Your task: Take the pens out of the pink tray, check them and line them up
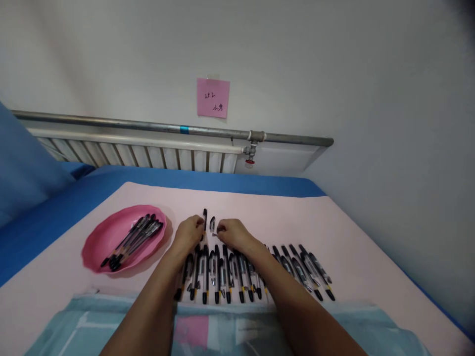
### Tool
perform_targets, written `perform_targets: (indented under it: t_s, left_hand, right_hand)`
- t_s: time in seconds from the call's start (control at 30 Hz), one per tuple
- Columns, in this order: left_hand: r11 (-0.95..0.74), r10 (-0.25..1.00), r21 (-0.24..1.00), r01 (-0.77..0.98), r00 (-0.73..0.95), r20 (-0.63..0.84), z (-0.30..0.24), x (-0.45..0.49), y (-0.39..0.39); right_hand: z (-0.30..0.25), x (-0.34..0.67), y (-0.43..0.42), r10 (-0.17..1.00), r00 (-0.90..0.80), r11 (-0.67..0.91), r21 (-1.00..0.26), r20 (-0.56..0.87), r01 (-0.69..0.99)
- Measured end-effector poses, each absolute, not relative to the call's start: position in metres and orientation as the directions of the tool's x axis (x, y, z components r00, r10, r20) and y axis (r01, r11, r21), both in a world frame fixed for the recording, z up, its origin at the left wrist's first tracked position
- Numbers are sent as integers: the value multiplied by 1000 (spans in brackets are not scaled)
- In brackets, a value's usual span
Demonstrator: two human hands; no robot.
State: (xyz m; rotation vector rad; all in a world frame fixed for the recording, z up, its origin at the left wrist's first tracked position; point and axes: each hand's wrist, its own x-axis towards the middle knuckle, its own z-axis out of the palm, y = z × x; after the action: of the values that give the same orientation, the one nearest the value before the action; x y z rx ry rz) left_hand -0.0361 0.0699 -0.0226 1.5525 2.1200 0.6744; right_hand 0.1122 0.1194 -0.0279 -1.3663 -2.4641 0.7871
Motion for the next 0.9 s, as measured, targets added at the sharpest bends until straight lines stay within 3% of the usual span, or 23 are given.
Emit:
perform_targets:
  t_s: [0.17,0.47,0.67,0.9]
  left_hand:
    - [247,960,611,752,-274,-51,-28,-37,72]
    - [210,970,631,747,-241,-38,-34,-39,75]
    - [179,975,650,739,-223,-14,-32,-38,72]
    - [205,947,567,798,-307,90,-8,-46,65]
  right_hand:
    - [-34,107,117,784,-620,547,-512,35,663]
    - [-35,108,117,820,-571,526,-464,52,713]
    - [-33,109,116,809,-584,524,-537,71,661]
    - [-33,111,122,839,-541,448,-632,52,633]
